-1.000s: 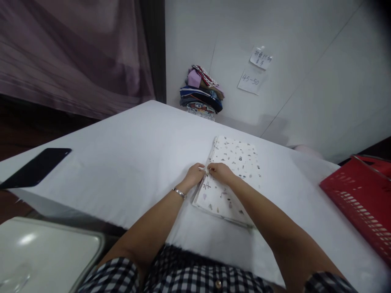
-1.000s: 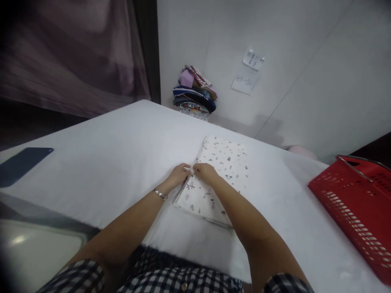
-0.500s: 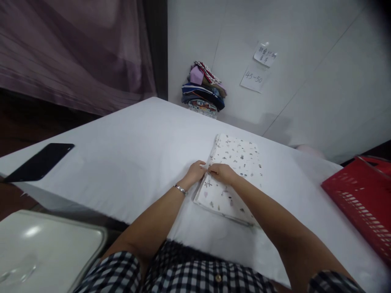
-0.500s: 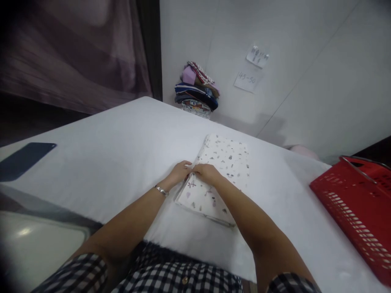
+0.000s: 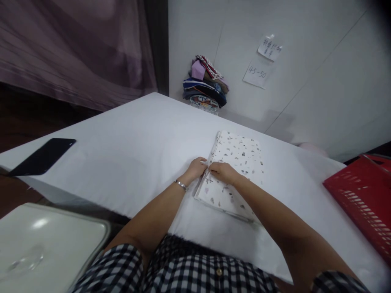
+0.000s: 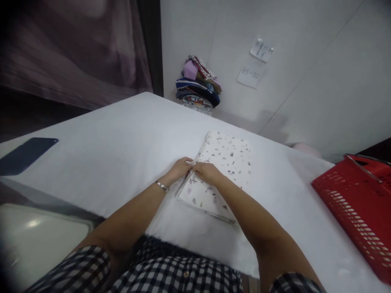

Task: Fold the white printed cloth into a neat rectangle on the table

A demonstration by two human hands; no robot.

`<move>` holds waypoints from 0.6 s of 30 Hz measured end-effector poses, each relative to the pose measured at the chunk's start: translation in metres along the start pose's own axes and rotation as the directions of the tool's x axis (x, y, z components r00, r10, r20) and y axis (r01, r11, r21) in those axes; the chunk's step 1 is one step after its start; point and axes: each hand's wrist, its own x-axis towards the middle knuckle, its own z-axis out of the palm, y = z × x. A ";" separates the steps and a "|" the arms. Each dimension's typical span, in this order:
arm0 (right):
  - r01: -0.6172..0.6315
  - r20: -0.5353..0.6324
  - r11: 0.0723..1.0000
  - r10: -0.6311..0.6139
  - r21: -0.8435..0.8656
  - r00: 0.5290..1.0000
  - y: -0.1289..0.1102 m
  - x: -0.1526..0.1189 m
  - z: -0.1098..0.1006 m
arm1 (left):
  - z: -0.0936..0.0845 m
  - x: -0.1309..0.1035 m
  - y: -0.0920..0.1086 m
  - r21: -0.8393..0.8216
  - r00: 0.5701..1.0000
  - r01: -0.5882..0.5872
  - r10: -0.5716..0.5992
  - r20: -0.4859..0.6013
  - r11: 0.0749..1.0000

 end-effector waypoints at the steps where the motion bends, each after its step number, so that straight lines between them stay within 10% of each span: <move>1: -0.004 -0.008 1.000 0.004 0.006 1.000 0.000 0.000 0.001 | 0.000 0.001 -0.001 0.001 1.000 0.001 -0.001 0.002 1.000; 18: 0.011 -0.011 0.993 -0.010 0.120 1.000 -0.025 -0.029 0.001 | -0.001 0.002 -0.003 -0.027 0.994 -0.079 0.081 0.078 0.997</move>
